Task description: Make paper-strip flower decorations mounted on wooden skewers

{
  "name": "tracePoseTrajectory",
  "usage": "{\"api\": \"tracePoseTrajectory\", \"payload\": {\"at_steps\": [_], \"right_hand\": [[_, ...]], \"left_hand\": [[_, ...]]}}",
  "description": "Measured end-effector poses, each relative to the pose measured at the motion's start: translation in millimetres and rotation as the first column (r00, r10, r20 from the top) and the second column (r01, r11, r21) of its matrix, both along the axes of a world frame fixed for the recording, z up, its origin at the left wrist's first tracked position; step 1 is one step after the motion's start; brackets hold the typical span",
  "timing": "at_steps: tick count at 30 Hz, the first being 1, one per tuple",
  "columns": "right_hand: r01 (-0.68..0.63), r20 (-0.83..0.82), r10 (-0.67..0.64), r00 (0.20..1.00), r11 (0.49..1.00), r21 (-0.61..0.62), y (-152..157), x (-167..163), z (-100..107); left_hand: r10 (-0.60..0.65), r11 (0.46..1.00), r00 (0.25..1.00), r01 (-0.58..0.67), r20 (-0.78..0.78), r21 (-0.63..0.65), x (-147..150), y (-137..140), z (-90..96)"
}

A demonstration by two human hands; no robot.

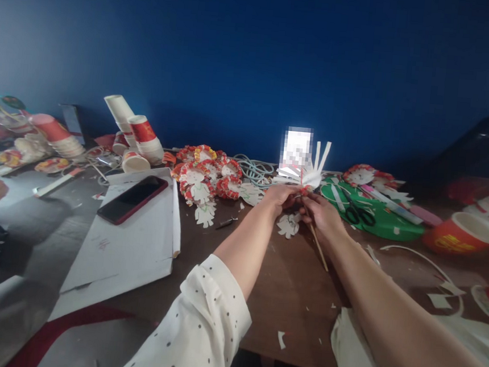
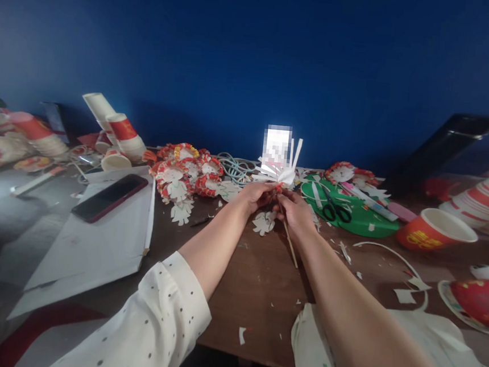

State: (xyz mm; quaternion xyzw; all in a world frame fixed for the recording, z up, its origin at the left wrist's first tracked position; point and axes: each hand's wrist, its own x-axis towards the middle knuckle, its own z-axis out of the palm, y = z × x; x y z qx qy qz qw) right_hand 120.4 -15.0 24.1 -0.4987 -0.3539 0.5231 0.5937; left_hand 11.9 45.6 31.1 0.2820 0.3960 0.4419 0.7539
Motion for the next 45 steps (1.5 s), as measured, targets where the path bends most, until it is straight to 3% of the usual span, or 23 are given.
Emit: {"api": "tracePoseTrajectory", "payload": {"at_steps": [3,14,18,25,33,38,45], "right_hand": [[-0.015,0.012,0.015,1.0,1.0,0.003,-1,0,0],[-0.02,-0.028,0.02,0.999,1.0,0.005,-1,0,0],[0.004,-0.057,-0.005,0.998,1.0,-0.016,-1,0,2],[0.025,-0.163,-0.034,0.986,0.998,-0.06,1,9,7],[0.023,-0.147,-0.036,0.989,0.996,-0.085,1,12,9],[0.044,0.012,-0.043,0.999,0.998,-0.044,0,10,4],[-0.028,0.258,0.025,0.966,1.0,0.01,2,15,-6]], "left_hand": [[-0.056,0.998,0.998,0.057,-0.026,0.034,-2,-1,2.0],[-0.005,0.998,0.998,0.009,-0.063,0.069,1,-1,-0.2],[0.019,0.991,0.993,-0.003,-0.116,0.137,0,-6,1.0],[-0.034,0.958,0.973,0.097,-0.23,0.271,-5,-7,-0.4],[-0.078,0.989,0.973,0.103,-0.218,0.102,-10,-3,6.1],[-0.095,0.995,0.981,0.094,-0.167,-0.013,-13,-1,10.1],[-0.016,1.0,0.982,0.014,-0.189,-0.016,-15,4,6.9]]}}
